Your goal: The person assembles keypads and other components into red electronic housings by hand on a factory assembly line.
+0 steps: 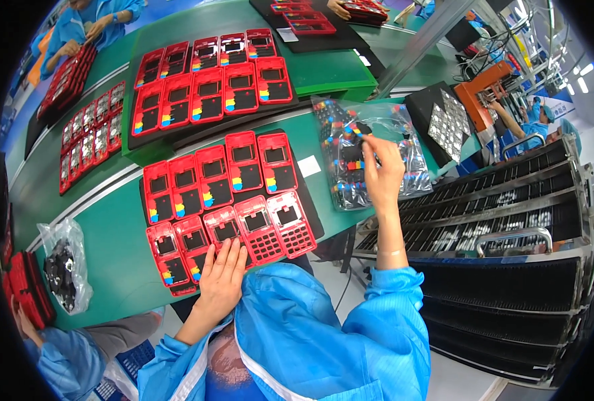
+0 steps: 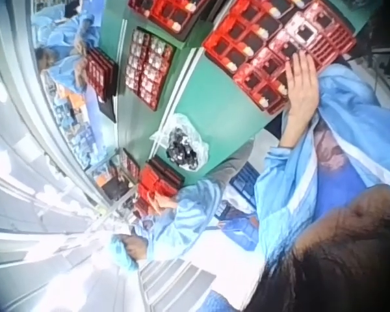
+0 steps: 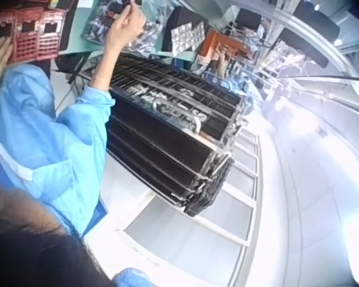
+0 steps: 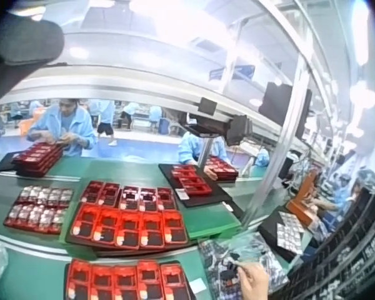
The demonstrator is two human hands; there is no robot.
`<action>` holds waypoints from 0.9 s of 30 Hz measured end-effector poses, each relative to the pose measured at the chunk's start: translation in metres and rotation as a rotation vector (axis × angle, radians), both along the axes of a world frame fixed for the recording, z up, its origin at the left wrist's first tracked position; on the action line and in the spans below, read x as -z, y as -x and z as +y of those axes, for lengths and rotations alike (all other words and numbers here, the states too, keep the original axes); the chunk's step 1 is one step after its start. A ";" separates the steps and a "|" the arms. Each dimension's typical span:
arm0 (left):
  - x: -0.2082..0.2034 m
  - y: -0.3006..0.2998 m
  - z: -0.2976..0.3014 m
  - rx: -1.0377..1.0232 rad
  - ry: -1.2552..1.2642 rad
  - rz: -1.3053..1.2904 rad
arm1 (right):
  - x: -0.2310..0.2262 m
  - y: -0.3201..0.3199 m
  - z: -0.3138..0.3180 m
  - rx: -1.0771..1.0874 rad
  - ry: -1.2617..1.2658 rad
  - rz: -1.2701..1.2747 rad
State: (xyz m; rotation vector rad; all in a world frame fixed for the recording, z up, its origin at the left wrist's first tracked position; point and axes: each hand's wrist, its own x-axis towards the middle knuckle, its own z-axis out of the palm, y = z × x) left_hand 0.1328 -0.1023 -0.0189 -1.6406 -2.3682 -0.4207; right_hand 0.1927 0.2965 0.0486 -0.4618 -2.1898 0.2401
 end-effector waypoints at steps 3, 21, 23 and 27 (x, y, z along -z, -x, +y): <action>0.000 0.000 0.000 0.015 0.004 -0.009 | -0.005 -0.015 -0.061 -0.280 0.684 -0.070; -0.003 0.001 0.000 0.007 0.030 0.067 | 0.022 -0.026 -0.141 -0.875 -0.020 -0.317; -0.003 0.000 0.001 0.001 -0.011 0.020 | 0.023 -0.030 -0.141 -0.874 -0.092 -0.339; -0.005 -0.001 0.001 -0.009 -0.011 -0.023 | 0.019 -0.027 -0.136 -0.875 -0.134 -0.350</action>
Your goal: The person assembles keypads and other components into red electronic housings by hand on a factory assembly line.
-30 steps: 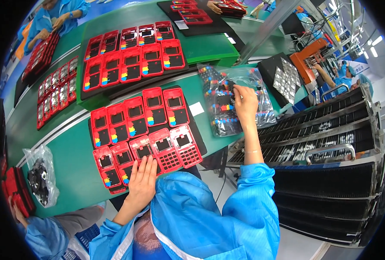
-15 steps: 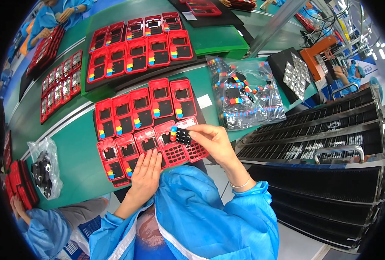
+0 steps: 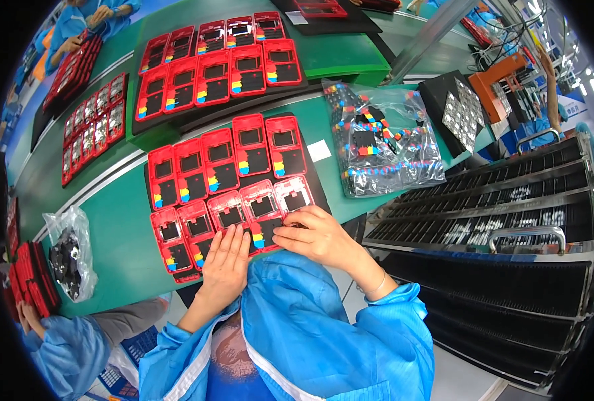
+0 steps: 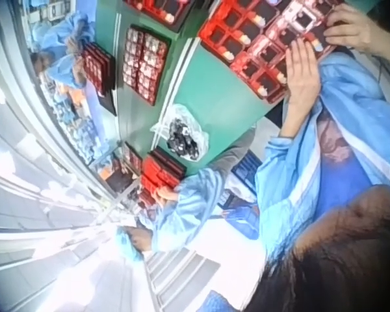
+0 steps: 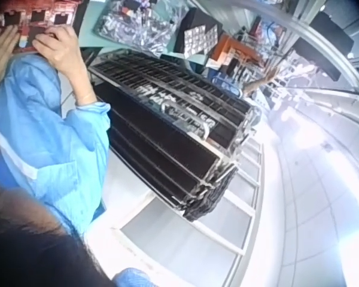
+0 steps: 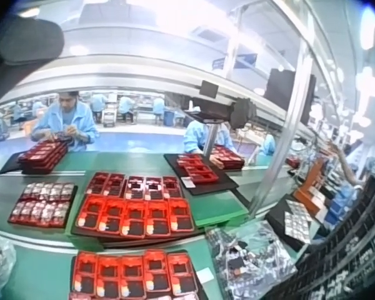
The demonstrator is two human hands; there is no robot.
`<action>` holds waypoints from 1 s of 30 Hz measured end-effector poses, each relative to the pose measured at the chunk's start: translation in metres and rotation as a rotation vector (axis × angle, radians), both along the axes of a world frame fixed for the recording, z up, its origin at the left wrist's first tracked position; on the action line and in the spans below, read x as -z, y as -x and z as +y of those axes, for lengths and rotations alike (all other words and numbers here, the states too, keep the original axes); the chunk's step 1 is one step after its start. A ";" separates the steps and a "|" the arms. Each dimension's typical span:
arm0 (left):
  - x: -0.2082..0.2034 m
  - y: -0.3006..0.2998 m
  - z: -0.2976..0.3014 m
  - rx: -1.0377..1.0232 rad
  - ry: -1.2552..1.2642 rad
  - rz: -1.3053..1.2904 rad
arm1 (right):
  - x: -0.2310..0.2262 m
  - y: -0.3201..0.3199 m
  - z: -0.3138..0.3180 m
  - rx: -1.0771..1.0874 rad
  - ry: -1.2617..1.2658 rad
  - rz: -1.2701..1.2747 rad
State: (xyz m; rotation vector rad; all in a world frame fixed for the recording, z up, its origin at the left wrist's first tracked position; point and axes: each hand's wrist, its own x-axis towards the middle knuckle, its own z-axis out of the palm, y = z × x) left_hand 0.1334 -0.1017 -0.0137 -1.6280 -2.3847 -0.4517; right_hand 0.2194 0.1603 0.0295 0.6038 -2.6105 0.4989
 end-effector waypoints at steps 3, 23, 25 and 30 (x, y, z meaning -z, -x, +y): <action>-0.007 0.000 0.000 0.003 -0.010 -0.050 | -0.003 0.002 0.004 -0.045 0.015 0.022; -0.002 -0.006 0.049 0.144 0.080 0.098 | 0.002 0.023 0.167 0.690 0.122 0.003; -0.003 -0.007 0.049 0.129 0.079 0.123 | -0.010 0.024 0.166 0.713 0.183 -0.154; -0.012 -0.005 0.050 0.168 0.108 0.214 | -0.029 0.016 0.122 0.801 0.274 0.051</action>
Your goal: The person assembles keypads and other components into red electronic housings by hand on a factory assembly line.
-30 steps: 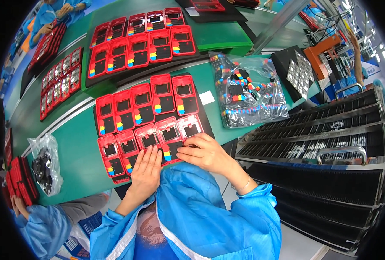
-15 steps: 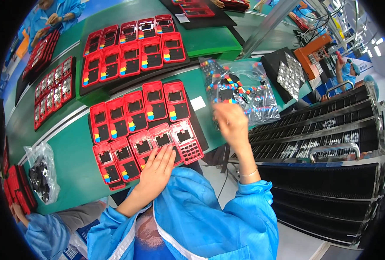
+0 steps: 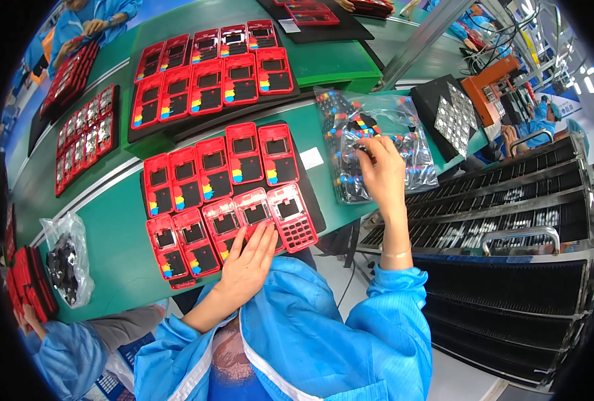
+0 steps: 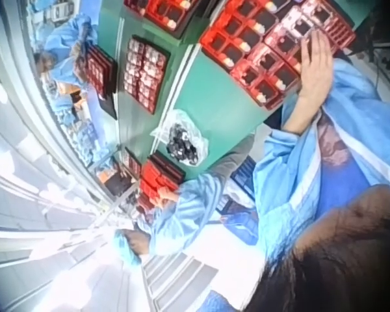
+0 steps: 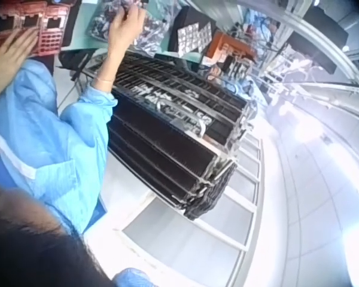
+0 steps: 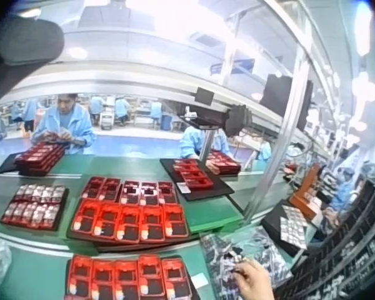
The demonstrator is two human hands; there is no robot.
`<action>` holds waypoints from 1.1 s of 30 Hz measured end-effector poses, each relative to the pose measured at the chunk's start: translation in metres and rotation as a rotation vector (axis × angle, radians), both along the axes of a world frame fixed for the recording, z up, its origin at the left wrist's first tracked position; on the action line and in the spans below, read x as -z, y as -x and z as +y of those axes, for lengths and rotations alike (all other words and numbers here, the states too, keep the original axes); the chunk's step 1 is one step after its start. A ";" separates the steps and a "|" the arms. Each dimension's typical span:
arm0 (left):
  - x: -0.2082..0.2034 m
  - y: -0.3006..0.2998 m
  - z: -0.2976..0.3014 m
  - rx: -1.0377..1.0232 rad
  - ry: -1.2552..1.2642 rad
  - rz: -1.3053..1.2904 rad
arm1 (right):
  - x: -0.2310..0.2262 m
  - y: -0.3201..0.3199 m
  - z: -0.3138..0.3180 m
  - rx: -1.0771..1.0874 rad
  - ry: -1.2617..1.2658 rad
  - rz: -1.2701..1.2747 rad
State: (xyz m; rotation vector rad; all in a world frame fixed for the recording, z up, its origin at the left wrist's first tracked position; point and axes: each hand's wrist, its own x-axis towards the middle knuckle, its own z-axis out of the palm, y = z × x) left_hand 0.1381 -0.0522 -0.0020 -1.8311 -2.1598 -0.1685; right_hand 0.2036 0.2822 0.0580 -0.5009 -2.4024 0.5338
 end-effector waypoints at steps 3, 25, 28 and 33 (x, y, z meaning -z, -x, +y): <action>0.013 -0.004 0.000 -0.026 0.023 -0.042 | 0.001 -0.025 -0.047 -0.059 0.647 0.031; 0.013 -0.004 -0.001 -0.063 -0.089 -0.113 | 0.033 -0.046 -0.136 -0.203 0.074 -0.120; 0.014 -0.004 -0.002 -0.072 -0.102 -0.118 | 0.037 -0.046 -0.141 -0.121 -0.003 -0.091; 0.009 -0.001 0.000 -0.052 -0.062 -0.152 | 0.054 -0.064 -0.146 -0.372 -0.282 -0.125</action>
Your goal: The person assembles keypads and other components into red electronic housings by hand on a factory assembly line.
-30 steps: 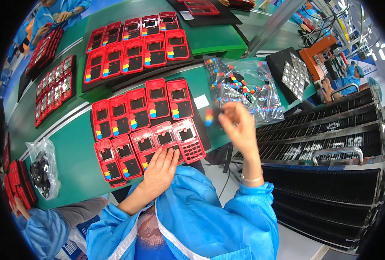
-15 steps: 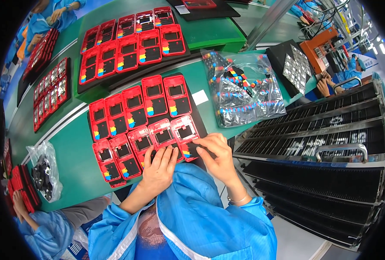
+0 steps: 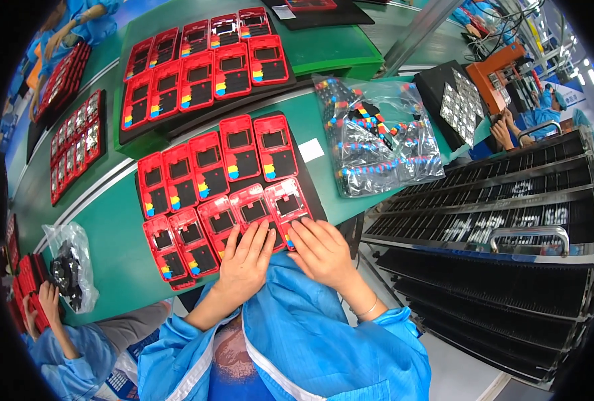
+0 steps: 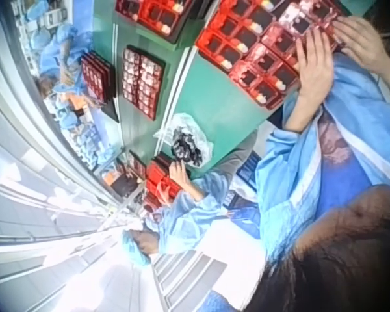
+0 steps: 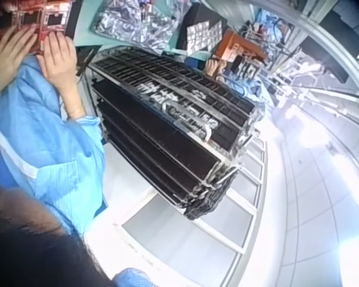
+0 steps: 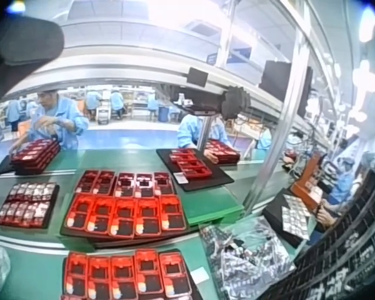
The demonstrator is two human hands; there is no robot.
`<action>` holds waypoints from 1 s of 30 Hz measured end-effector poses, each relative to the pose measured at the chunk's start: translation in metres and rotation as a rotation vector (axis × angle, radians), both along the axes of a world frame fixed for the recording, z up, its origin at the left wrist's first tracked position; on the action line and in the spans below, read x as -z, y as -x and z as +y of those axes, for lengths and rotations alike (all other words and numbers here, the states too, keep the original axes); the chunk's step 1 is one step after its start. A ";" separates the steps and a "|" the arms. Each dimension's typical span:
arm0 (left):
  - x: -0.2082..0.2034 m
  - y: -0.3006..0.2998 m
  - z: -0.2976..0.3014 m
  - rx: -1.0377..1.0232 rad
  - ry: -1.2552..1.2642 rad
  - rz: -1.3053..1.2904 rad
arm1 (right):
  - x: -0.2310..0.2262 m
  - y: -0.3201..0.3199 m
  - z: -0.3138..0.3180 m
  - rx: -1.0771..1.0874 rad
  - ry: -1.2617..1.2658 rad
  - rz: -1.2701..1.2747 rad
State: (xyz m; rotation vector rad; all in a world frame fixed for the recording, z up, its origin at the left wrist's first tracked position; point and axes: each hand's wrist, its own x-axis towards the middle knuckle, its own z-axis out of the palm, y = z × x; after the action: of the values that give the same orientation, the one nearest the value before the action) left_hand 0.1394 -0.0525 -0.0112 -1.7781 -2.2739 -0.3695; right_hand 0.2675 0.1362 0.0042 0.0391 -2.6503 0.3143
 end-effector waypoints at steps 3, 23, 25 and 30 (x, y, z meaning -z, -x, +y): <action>0.001 -0.001 0.004 0.016 0.002 -0.026 | 0.017 -0.001 0.005 0.016 -0.100 0.017; 0.004 -0.001 0.001 -0.006 0.067 -0.013 | 0.022 0.007 0.020 -0.102 -0.108 0.019; 0.007 -0.001 0.001 -0.005 0.048 -0.013 | 0.021 0.004 0.022 -0.108 -0.116 0.018; -0.004 0.000 0.007 -0.002 0.068 -0.007 | 0.024 0.005 0.028 -0.091 -0.042 -0.027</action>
State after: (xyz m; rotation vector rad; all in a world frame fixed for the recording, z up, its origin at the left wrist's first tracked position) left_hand 0.1390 -0.0451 -0.0068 -1.8093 -2.3193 -0.3011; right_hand 0.2625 0.1644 -0.0197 0.1708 -2.6863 0.2906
